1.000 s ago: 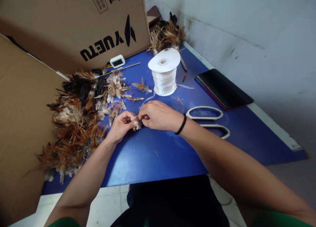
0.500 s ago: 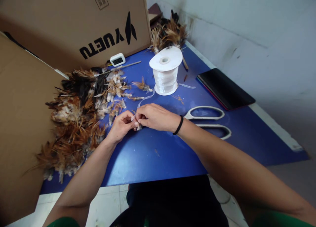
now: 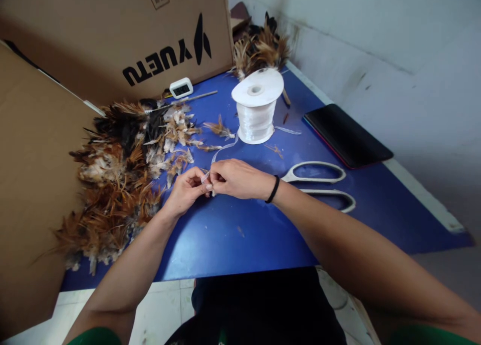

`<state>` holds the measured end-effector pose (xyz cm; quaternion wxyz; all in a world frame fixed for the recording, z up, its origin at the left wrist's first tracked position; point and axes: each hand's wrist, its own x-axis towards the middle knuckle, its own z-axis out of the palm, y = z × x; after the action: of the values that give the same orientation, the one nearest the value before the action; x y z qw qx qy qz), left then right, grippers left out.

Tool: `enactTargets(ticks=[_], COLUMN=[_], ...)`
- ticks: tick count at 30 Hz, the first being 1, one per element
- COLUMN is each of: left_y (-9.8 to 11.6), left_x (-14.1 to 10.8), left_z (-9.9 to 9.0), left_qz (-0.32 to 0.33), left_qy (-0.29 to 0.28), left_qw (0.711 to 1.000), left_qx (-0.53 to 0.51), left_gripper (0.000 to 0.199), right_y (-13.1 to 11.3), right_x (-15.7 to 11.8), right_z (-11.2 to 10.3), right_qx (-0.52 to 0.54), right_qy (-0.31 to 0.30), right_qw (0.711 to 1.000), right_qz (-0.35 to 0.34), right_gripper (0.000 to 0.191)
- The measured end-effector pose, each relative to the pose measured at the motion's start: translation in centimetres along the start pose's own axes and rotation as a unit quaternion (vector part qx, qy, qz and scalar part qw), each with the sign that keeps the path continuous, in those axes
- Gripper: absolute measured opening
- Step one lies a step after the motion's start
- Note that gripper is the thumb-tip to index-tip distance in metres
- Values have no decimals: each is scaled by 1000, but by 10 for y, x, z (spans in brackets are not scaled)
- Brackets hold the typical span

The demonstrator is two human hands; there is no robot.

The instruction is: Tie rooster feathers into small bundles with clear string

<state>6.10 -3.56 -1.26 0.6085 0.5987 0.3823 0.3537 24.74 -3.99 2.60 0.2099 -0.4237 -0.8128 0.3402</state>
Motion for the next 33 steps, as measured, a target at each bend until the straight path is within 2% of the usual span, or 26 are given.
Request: enactTargets(ticks=[11, 22, 28, 33], left_y=[-1, -3, -1, 1], left_x=[-2, -1, -1, -1], left_z=[0, 0, 1, 1], left_qz=[20, 26, 16, -4], left_qy=[12, 13, 10, 16], left_qw=[1000, 999, 1000, 1000], left_qx=[9, 23, 19, -11], left_gripper=[31, 32, 32, 33], right_y=[1, 4, 2, 5], right_x=[0, 2, 2, 3], right_z=[-7, -4, 0, 4], right_qx=[56, 50, 34, 51], right_qy=[-40, -64, -39, -13], right_qw=[997, 996, 997, 998], right_qz=[31, 32, 48, 16], right_gripper=[12, 17, 10, 9])
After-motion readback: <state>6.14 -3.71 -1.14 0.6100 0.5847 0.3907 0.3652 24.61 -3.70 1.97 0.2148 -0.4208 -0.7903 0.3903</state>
